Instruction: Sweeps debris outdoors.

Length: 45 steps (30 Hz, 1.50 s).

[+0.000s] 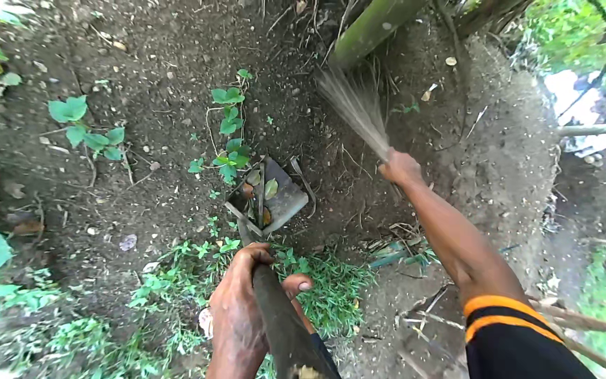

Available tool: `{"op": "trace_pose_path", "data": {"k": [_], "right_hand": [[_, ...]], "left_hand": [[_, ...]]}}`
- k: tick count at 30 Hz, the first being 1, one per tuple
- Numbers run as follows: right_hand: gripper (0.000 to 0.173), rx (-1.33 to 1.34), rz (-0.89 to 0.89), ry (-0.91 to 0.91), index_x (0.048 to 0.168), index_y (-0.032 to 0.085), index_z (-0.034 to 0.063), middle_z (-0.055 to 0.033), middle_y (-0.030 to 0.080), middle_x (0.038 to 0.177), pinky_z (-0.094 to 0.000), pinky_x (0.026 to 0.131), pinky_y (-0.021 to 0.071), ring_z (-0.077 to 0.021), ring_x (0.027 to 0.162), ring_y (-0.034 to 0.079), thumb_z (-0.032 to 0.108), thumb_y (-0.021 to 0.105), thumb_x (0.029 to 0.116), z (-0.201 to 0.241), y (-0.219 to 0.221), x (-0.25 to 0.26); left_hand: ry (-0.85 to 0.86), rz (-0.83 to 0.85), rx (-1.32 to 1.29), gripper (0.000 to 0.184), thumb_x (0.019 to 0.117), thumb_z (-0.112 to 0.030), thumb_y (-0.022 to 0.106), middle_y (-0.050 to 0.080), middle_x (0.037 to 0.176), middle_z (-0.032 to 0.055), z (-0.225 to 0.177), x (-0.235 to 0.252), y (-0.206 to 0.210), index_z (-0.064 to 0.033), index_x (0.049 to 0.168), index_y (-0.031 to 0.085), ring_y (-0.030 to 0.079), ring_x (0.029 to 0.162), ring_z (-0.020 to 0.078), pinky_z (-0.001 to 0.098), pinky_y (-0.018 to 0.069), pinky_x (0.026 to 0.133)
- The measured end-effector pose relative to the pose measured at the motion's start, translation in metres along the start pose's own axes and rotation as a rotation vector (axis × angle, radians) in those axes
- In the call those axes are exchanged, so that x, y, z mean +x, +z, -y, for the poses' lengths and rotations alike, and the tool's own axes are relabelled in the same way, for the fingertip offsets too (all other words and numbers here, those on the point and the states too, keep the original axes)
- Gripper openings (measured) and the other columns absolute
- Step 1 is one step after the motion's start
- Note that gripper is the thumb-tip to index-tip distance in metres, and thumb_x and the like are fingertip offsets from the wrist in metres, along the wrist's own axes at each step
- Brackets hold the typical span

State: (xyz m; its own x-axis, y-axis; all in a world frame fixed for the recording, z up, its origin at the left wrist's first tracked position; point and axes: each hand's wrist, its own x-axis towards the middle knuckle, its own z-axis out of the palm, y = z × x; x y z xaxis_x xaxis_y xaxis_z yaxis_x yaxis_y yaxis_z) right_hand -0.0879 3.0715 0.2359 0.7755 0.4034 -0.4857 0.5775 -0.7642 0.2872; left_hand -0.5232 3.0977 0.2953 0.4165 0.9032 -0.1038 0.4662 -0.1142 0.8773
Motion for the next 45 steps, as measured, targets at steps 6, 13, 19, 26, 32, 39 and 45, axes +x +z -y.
{"op": "trace_pose_path", "data": {"k": [6, 13, 19, 26, 32, 39, 45], "right_hand": [[0.062, -0.189, 0.037, -0.135, 0.152, 0.050, 0.0317, -0.0256, 0.071, 0.114, -0.0725, 0.079, 0.0508, -0.0506, 0.103, 0.068, 0.034, 0.070, 0.0931, -0.069, -0.015, -0.094], [0.060, -0.123, 0.020, 0.040, 0.155, 0.044, 0.0173, -0.0320, 0.066, 0.121, -0.0708, 0.087, 0.0490, -0.0531, 0.112, 0.064, 0.034, 0.063, 0.1005, -0.047, -0.042, -0.087], [0.038, -0.218, -0.068, -0.106, 0.127, 0.065, 0.0094, -0.0279, 0.070, 0.108, -0.0695, 0.073, 0.0534, -0.0507, 0.098, 0.069, 0.021, 0.072, 0.0919, 0.004, -0.025, -0.008], [0.071, -0.326, -0.017, -0.025, 0.160, 0.039, 0.0361, -0.0279, 0.070, 0.114, -0.0714, 0.078, 0.0503, -0.0518, 0.100, 0.068, 0.031, 0.067, 0.0948, -0.103, -0.062, -0.154], [0.057, -0.147, -0.021, 0.003, 0.150, 0.048, 0.0107, -0.0321, 0.067, 0.119, -0.0709, 0.086, 0.0489, -0.0534, 0.110, 0.064, 0.025, 0.065, 0.0977, -0.027, -0.037, -0.061], [0.060, -0.211, 0.115, -0.095, 0.151, 0.051, 0.0250, -0.0262, 0.069, 0.119, -0.0718, 0.084, 0.0508, -0.0503, 0.108, 0.067, 0.034, 0.069, 0.0934, -0.067, 0.004, -0.096], [0.067, -0.151, 0.074, 0.039, 0.160, 0.040, 0.0225, -0.0310, 0.067, 0.120, -0.0715, 0.086, 0.0497, -0.0534, 0.109, 0.065, 0.032, 0.065, 0.0980, -0.096, -0.023, -0.147]], "left_hand": [[-0.051, 0.046, 0.084, 0.083, 0.0725, -0.088, 0.058, 0.074, 0.094, 0.0021, -0.009, 0.008, -0.004, -0.0107, 0.100, 0.069, 0.070, 0.081, 0.0143, 0.0363, 0.0576, 0.067], [-0.050, 0.061, 0.097, 0.081, 0.0736, -0.087, 0.057, 0.075, 0.099, 0.0039, -0.009, 0.005, -0.004, -0.0109, 0.098, 0.070, 0.073, 0.086, 0.0177, 0.0403, 0.0590, 0.068], [-0.037, 0.056, 0.107, 0.080, 0.0748, -0.087, 0.056, 0.075, 0.100, 0.0024, -0.006, -0.002, 0.003, -0.0122, 0.097, 0.071, 0.073, 0.088, 0.0159, 0.0383, 0.0600, 0.069], [-0.065, 0.082, 0.099, 0.075, 0.0722, -0.080, 0.066, 0.074, 0.098, 0.0050, -0.016, 0.003, 0.001, -0.0102, 0.100, 0.071, 0.072, 0.081, 0.0201, 0.0425, 0.0586, 0.066], [-0.069, 0.107, 0.137, 0.072, 0.0715, -0.077, 0.069, 0.074, 0.096, 0.0040, -0.021, 0.003, 0.010, -0.0114, 0.100, 0.071, 0.072, 0.079, 0.0202, 0.0428, 0.0583, 0.064], [-0.065, 0.175, 0.172, 0.066, 0.0709, -0.068, 0.078, 0.073, 0.095, 0.0085, -0.028, 0.002, 0.025, -0.0109, 0.102, 0.071, 0.071, 0.076, 0.0264, 0.0478, 0.0574, 0.063], [-0.035, 0.195, 0.206, 0.058, 0.0717, -0.061, 0.080, 0.073, 0.095, 0.0091, -0.031, -0.001, 0.038, -0.0121, 0.101, 0.072, 0.072, 0.077, 0.0279, 0.0478, 0.0572, 0.061]]}}
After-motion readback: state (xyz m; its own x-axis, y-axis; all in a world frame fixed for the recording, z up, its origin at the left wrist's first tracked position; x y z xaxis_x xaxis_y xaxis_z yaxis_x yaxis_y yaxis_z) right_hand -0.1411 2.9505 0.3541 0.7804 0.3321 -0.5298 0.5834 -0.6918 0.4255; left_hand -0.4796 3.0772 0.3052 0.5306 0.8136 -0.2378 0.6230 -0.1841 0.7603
